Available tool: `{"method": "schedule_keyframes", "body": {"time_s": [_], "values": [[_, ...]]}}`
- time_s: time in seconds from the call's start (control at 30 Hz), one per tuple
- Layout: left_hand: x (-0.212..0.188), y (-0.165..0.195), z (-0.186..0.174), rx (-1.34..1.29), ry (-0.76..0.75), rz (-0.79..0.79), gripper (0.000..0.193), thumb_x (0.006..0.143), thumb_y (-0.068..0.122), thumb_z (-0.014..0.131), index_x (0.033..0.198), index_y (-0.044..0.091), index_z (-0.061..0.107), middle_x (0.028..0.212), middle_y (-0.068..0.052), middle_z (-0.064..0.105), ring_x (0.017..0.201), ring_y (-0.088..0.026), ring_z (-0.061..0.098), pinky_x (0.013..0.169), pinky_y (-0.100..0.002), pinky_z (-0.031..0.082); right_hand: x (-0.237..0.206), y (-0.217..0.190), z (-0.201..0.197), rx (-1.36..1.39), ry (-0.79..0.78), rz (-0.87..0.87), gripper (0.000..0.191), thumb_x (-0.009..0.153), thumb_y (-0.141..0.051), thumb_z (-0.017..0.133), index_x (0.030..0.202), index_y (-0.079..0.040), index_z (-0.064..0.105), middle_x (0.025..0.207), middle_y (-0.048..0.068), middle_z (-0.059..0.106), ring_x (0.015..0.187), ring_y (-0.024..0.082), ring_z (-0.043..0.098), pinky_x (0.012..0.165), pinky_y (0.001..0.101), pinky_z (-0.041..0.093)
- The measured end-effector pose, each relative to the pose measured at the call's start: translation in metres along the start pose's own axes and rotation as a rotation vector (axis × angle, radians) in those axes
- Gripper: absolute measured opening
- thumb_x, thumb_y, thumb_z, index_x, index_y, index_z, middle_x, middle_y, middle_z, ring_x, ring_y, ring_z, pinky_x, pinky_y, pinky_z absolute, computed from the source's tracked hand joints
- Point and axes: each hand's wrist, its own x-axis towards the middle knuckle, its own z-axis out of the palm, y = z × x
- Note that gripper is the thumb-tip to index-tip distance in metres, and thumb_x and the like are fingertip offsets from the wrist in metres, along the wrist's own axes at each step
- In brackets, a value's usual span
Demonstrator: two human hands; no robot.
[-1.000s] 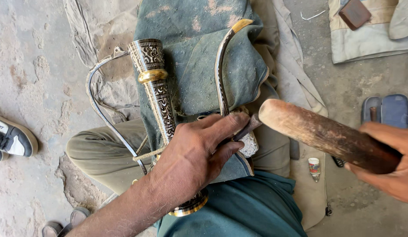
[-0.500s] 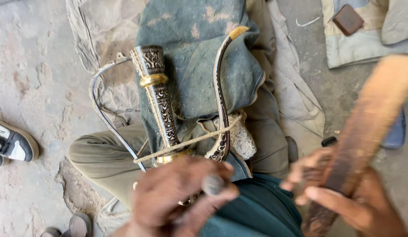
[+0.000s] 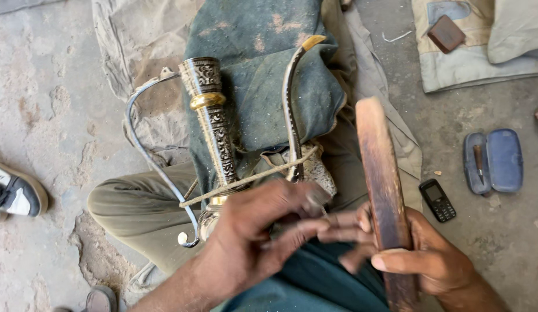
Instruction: The person sits on the floor and uses a hammer and chisel to shape and refine the handle of an ornate metal pitcher. They repeatedly reposition the chisel and strike it with the hammer to work on the curved metal handle.
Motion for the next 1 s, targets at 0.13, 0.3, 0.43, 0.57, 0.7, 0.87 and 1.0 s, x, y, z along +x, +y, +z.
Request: {"method": "schedule_keyframes", "body": {"time_s": [0.13,0.3,0.43,0.57,0.7,0.87,1.0], "values": [[-0.004,-0.004,0.007,0.070,-0.118,0.037,0.047,0.090,0.000,0.076,0.134,0.002,0.058,0.118,-0.014,0.070,0.102,-0.030,0.074,0.083,-0.035,0.062,0.003,0.008,0.003,-0.083,0.012,-0.094,0.055,0.072,-0.001,0.073,0.120,0.009,0.050,0.109,0.029,0.053,0.115,0.044,0.058,0.110,0.0622,0.057],[-0.003,0.003,-0.001,0.075,-0.105,-0.049,0.043,0.092,0.003,0.078,0.132,0.003,0.061,0.109,-0.011,0.071,0.092,-0.025,0.077,0.073,-0.033,0.062,0.003,0.001,0.017,-0.016,-0.124,-0.003,0.058,0.073,0.000,0.071,0.125,0.009,0.046,0.138,0.035,0.053,0.131,0.053,0.056,0.088,0.0597,0.060],[0.005,0.008,0.002,0.032,-0.122,-0.044,0.047,0.090,0.006,0.078,0.132,0.000,0.057,0.110,-0.012,0.070,0.095,-0.026,0.077,0.075,-0.033,0.064,0.007,0.011,0.018,0.022,-0.200,-0.132,0.072,0.074,0.000,0.070,0.139,0.002,0.038,0.140,0.027,0.045,0.142,0.046,0.050,0.097,0.0583,0.062],[0.009,0.010,0.006,0.201,-0.023,-0.029,0.042,0.093,0.008,0.077,0.130,0.002,0.058,0.103,-0.011,0.069,0.091,-0.026,0.076,0.074,-0.035,0.061,0.006,0.022,0.005,0.072,-0.156,-0.063,0.060,0.082,0.001,0.072,0.135,0.005,0.044,0.134,0.030,0.059,0.115,0.042,0.066,0.086,0.0508,0.062],[0.013,0.000,-0.003,0.302,-0.035,-0.118,0.030,0.096,0.008,0.073,0.123,0.004,0.060,0.099,-0.011,0.070,0.084,-0.027,0.074,0.069,-0.036,0.060,-0.008,0.012,-0.015,-0.167,0.130,0.005,0.066,0.086,0.002,0.081,0.141,0.008,0.045,0.101,0.029,0.071,0.085,0.035,0.074,0.072,0.0469,0.063],[0.016,-0.018,-0.010,0.276,-0.082,-0.138,0.029,0.097,0.013,0.074,0.105,0.003,0.048,0.088,-0.013,0.062,0.081,-0.033,0.068,0.069,-0.042,0.054,-0.035,-0.012,-0.029,-0.845,0.409,-0.355,0.071,0.082,-0.008,0.080,0.145,-0.002,0.048,0.104,0.011,0.070,0.091,0.017,0.075,0.078,0.0324,0.064],[0.016,-0.019,-0.007,0.278,-0.094,-0.152,0.028,0.097,0.012,0.072,0.107,0.003,0.047,0.091,-0.014,0.063,0.084,-0.035,0.069,0.068,-0.043,0.054,-0.044,-0.026,-0.031,-1.082,0.460,-0.323,0.056,0.079,0.001,0.082,0.127,-0.004,0.055,0.098,0.009,0.070,0.092,0.017,0.074,0.082,0.0338,0.060]]}}
